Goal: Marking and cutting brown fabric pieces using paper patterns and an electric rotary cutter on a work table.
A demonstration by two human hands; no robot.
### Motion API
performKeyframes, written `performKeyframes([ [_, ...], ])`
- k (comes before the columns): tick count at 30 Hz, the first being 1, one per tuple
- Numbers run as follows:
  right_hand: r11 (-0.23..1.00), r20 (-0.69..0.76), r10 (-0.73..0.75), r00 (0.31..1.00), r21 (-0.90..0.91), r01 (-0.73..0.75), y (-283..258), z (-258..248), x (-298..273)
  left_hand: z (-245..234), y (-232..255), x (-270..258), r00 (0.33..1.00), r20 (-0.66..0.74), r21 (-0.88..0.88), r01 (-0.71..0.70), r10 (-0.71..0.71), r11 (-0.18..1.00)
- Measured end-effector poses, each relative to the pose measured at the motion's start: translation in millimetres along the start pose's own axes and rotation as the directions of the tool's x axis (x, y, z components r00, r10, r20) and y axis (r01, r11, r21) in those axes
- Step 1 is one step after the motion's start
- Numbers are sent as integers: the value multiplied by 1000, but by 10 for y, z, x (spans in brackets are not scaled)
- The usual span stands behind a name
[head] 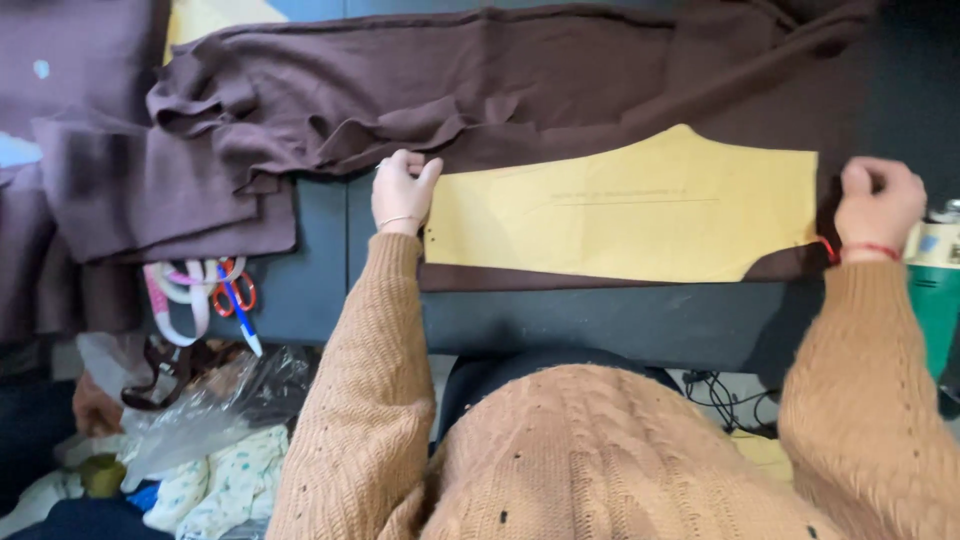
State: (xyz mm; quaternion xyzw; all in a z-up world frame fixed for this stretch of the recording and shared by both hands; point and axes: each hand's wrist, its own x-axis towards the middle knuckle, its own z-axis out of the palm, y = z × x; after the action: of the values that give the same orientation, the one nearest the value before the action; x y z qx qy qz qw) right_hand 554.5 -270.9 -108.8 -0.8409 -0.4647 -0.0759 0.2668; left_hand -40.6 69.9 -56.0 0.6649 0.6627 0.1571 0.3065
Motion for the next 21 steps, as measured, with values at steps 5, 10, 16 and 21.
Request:
performKeyframes([
  [5,939,174,325,930,57,-339,-400,46,525,46,-70,-51,998,-21,-137,-59,57,989],
  [10,912,283,353,892,109,-396,55,296,497,-136,-9,-220,998,64,-586,45,-9,809],
  [16,986,137,116,984,107,-131,-110,-49,559,-260,216,-478,999,-52,-738,-48,13,673],
  [21,964,111,55,992,251,-81,45,169,571,-5,-8,-344,982,-123,-516,58,-141,855],
])
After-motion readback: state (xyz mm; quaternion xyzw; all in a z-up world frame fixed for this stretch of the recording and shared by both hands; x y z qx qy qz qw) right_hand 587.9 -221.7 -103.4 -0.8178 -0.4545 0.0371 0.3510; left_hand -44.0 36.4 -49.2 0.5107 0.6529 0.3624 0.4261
